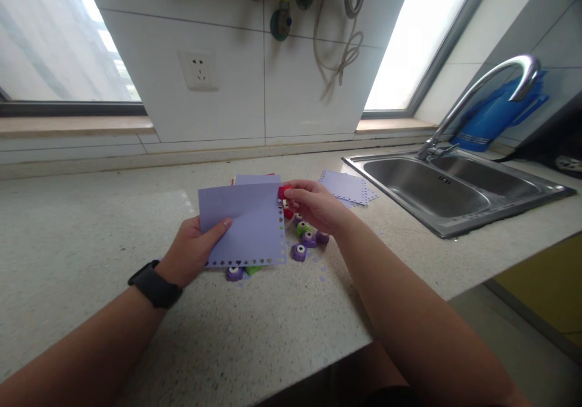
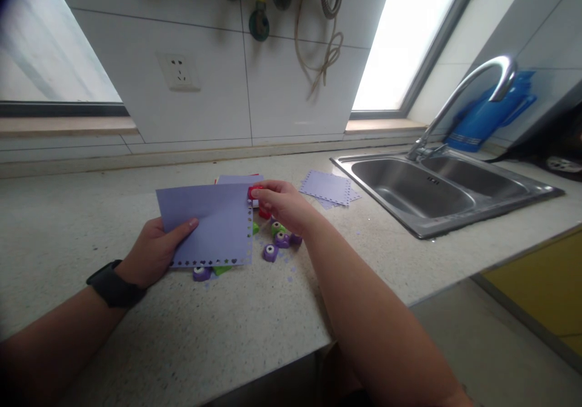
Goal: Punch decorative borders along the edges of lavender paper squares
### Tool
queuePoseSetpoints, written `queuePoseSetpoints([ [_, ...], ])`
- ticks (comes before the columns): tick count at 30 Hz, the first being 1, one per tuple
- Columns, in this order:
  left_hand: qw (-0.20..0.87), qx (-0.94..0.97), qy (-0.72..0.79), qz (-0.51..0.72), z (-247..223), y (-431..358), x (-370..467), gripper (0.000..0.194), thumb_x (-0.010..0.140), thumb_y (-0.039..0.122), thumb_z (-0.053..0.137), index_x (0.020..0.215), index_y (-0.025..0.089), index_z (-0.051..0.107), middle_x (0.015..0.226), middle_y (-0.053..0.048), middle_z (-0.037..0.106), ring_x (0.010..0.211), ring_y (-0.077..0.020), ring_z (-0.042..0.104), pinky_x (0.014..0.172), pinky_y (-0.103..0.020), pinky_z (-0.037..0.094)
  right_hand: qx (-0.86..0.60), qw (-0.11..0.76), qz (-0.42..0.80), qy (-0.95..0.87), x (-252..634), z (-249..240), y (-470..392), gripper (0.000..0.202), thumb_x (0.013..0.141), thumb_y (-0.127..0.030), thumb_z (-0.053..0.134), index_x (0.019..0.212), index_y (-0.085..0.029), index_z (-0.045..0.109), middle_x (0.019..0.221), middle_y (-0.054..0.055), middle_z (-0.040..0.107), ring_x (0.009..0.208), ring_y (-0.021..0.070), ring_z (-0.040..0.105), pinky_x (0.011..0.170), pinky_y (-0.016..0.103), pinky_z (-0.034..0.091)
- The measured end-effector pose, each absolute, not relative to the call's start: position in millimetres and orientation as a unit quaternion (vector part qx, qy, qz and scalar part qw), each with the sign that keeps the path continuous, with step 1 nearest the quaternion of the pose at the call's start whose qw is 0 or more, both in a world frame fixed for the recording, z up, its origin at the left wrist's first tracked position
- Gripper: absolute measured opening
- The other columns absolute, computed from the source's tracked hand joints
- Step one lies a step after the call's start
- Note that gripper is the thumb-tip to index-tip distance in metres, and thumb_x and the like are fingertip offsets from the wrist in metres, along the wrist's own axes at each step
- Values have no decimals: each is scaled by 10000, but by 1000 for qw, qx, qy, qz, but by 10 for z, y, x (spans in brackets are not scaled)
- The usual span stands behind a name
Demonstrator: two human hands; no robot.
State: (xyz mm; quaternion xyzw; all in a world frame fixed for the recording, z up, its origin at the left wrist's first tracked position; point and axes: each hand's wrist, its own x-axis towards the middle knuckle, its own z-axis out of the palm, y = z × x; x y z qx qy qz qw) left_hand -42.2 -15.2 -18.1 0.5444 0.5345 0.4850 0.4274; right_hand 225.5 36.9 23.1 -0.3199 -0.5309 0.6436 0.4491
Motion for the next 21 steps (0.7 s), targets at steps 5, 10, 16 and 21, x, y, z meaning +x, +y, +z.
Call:
queuePoseSetpoints([
  [5,419,551,535,483,-177,-154,-421,544,751,604,817,1008,126,788,987,-149,815,779,-281,756,697,-383,636,-324,448,641,-533,2249,234,363,238,743,-356,877,820,-195,720,701,-13,527,639,134,421,589,309,388],
  [10,426,546,536,484,-171,-156,-414,555,746,606,824,1013,121,791,994,-147,815,768,-266,749,706,-371,630,-318,451,646,-527,2254,226,365,241,739,-331,887,854,-183,736,710,-10,547,638,127,432,593,303,385],
  [16,432,538,531,491,-186,-152,-413,539,757,590,826,1030,126,794,1036,-153,815,787,-259,748,733,-373,631,-317,449,640,-537,2263,222,372,235,753,-343,868,852,-189,720,708,-20,531,639,123,429,590,300,387],
  [21,431,542,533,486,-176,-156,-419,544,758,589,825,1029,119,788,1008,-150,813,763,-251,740,709,-361,625,-319,449,642,-533,2258,226,367,230,753,-328,871,859,-188,722,716,-15,545,641,127,435,600,308,391],
])
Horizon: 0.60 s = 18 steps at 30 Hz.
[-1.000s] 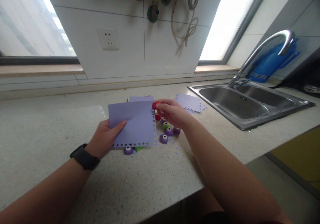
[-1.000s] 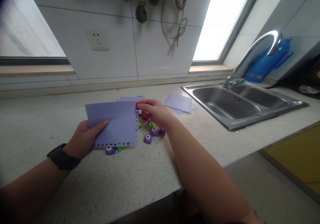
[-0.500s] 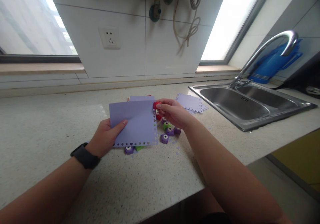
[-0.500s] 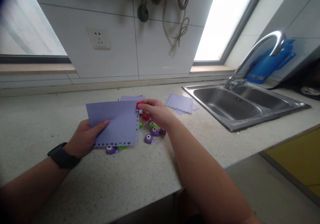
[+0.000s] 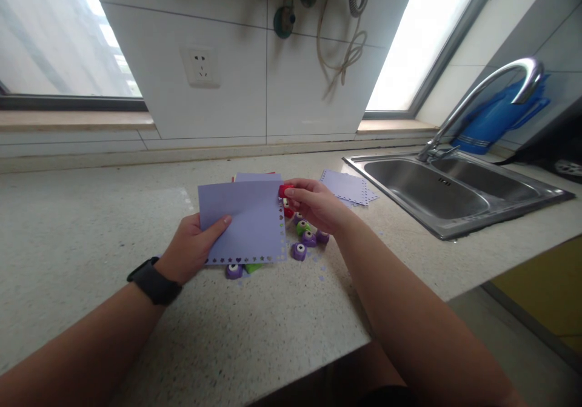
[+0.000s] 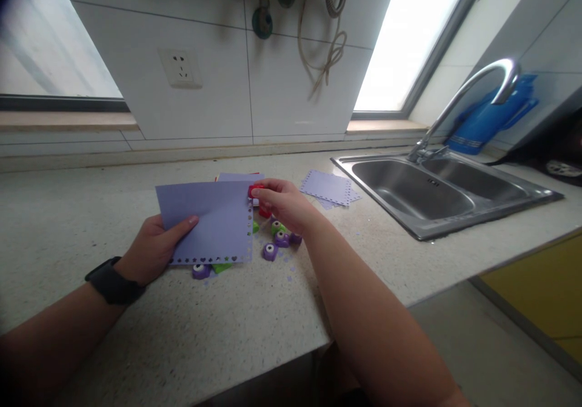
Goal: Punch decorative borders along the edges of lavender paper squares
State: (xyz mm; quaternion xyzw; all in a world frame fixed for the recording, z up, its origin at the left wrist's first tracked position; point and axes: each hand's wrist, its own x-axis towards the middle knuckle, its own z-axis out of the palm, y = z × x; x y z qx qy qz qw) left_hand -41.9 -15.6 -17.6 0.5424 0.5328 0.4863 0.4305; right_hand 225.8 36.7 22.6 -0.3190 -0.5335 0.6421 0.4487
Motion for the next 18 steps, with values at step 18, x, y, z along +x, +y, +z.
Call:
queuePoseSetpoints([
  [18,440,543,528,482,-182,-166,-408,546,754,588,826,1022,115,775,918,-132,801,696,-243,718,637,-357,626,-322,429,641,-550,2235,189,379,270,764,-394,878,850,-202,708,713,-15,516,642,139,424,590,305,380],
])
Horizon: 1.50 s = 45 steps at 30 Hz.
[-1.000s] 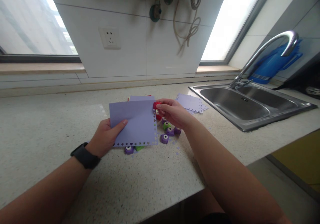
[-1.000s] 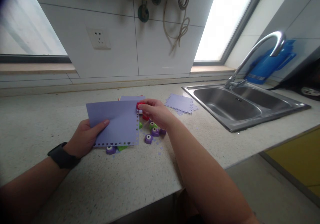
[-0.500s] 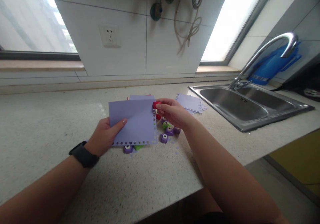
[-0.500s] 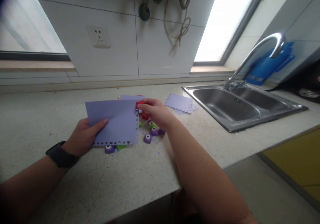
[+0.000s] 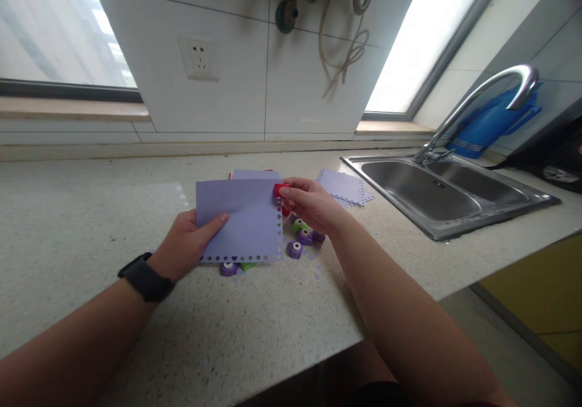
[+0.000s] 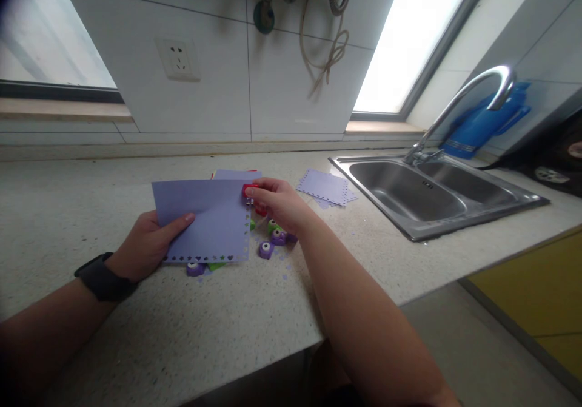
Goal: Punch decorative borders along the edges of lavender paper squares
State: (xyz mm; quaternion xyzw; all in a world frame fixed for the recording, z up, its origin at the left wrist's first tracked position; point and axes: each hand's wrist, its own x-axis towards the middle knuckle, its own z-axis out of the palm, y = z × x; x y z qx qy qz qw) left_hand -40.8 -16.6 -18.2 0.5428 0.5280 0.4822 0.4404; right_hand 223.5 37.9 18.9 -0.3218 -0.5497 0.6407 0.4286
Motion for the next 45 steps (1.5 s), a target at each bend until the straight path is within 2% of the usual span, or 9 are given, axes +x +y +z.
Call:
queuePoseSetpoints([
  [17,433,537,530,493,-202,-160,-411,524,753,586,827,1022,138,782,950,-119,806,723,-235,708,655,-338,617,-319,435,637,-550,2270,182,391,224,786,-360,855,881,-202,729,718,-20,533,642,126,432,612,303,407],
  [34,425,548,531,488,-199,-160,-427,576,766,595,812,1074,110,766,986,-134,806,746,-236,716,673,-343,614,-312,446,636,-547,2266,195,402,240,742,-339,879,866,-198,730,711,-17,560,628,120,434,589,295,402],
  [45,431,544,535,482,-172,-172,-405,558,761,594,808,1039,112,764,921,-123,799,706,-239,713,640,-352,621,-317,436,642,-545,2256,193,386,243,757,-341,879,882,-196,729,704,-26,558,620,116,443,595,292,421],
])
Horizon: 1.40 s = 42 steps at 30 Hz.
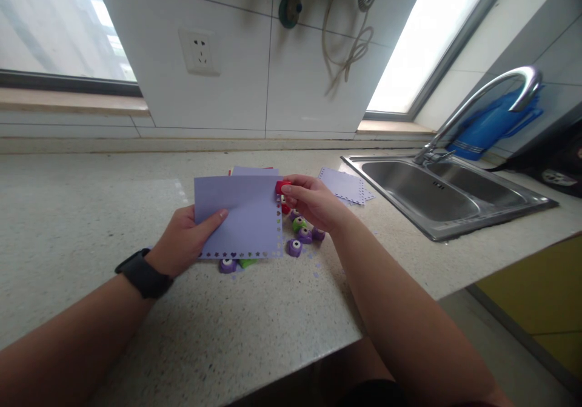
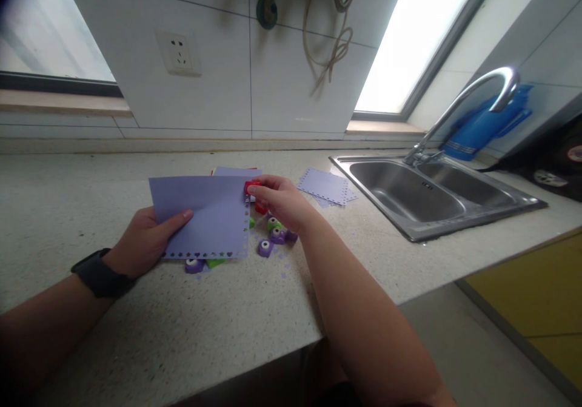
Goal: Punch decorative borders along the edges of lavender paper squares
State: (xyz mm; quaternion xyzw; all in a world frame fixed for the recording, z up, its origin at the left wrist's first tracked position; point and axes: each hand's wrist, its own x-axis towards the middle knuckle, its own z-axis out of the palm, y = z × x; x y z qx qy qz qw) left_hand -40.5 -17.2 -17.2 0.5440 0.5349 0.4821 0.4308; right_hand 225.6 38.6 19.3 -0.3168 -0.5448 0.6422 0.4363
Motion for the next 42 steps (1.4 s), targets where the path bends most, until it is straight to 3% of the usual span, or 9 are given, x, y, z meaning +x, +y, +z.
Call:
queuePoseSetpoints([
  [18,420,543,553,472,-170,-179,-410,412,789,524,802,956,148,781,870,-83,801,693,-227,704,601,-322,613,-312,438,639,-550,2222,169,385,285,744,-369,890,887,-185,726,744,-14,588,618,112,445,578,290,404],
  [22,402,545,563,474,-171,-168,-416,385,798,495,797,975,153,789,973,-96,826,772,-255,743,700,-360,643,-307,444,638,-549,2224,148,401,286,740,-376,898,901,-194,747,735,-14,595,618,114,455,564,284,406],
  [30,400,540,569,475,-161,-179,-404,395,789,473,806,1016,149,791,1042,-98,833,855,-287,775,800,-398,660,-307,445,637,-550,2230,141,409,295,742,-374,895,914,-183,753,744,-5,616,616,110,471,555,276,407],
  [42,392,562,560,467,-166,-181,-435,479,799,548,793,1028,128,777,1040,-128,824,832,-289,772,762,-395,656,-308,438,633,-559,2241,153,406,278,752,-373,877,907,-182,749,785,2,625,617,111,476,577,291,427],
])
